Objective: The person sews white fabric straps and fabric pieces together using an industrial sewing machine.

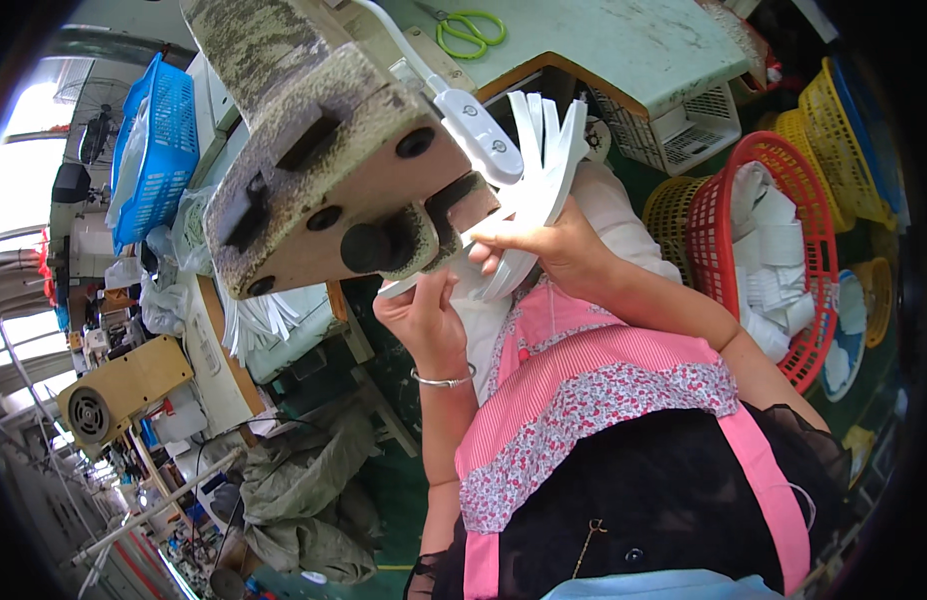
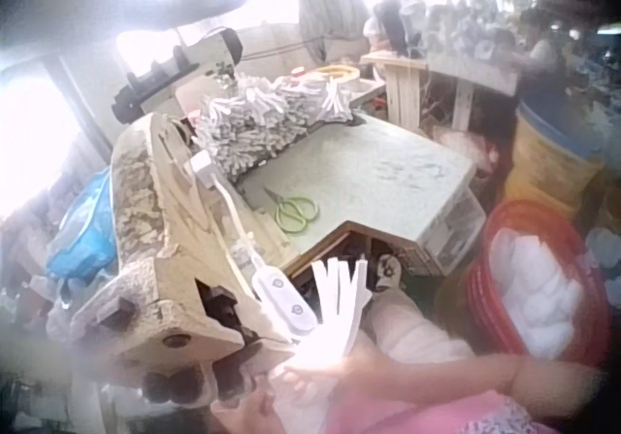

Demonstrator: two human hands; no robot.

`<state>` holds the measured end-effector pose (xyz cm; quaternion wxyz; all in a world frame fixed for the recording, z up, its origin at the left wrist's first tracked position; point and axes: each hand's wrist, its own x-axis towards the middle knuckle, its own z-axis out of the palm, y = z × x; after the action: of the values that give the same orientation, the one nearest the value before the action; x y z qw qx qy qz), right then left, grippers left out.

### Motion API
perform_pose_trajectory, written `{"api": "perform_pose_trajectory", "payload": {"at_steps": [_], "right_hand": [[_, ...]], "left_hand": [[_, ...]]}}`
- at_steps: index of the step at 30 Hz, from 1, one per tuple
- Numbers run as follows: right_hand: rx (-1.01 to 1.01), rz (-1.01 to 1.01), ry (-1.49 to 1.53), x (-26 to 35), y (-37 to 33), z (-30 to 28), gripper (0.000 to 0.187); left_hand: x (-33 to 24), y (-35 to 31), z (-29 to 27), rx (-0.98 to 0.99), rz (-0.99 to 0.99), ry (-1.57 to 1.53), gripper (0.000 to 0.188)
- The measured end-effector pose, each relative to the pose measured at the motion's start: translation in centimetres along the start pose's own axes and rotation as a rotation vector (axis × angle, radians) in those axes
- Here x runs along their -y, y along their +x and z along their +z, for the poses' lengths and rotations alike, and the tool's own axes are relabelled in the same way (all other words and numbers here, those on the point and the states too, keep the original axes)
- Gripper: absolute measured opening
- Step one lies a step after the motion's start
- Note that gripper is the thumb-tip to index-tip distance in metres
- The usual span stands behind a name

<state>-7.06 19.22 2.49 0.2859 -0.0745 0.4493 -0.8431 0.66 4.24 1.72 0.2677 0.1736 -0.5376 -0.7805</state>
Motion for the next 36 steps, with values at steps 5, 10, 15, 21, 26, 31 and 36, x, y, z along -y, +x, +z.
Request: {"api": "perform_pose_trajectory", "payload": {"at_steps": [5,10,15,21,26,31,36], "right_hand": [[-0.019,-0.035,0.017,0.1,0.0,-0.1,0.017],[0.01,-0.045,-0.002,-0.1,0.4,-0.3,0.017],[0.019,-0.041,-0.002,0.2,0.2,0.2,0.016],[0.041,-0.055,-0.044,0.1,0.5,-0.2,0.016],[-0.044,-0.076,0.036,1.2,-0.2,-1.8,0.019],[-0.025,-0.067,0.022,0.6,-0.3,-0.8,0.014],[-0.016,-0.048,-0.008,0.1,-0.3,-0.3,0.014]], "left_hand": [[0.0,-0.4,-0.1,-0.041,-0.011,-0.025,0.004],[0.5,-0.4,1.3,-0.001,0.036,0.182,0.007],[-0.4,-0.9,1.4,-0.011,0.076,0.206,0.008],[-1.8,-0.3,1.6,0.129,-0.053,0.279,0.019],[-1.3,-0.5,1.2,0.069,-0.096,0.208,0.013],[-1.6,0.0,-0.9,-0.004,-0.143,0.058,0.011],[-2.1,-0.1,-1.6,-0.027,-0.131,0.102,0.012]]}}
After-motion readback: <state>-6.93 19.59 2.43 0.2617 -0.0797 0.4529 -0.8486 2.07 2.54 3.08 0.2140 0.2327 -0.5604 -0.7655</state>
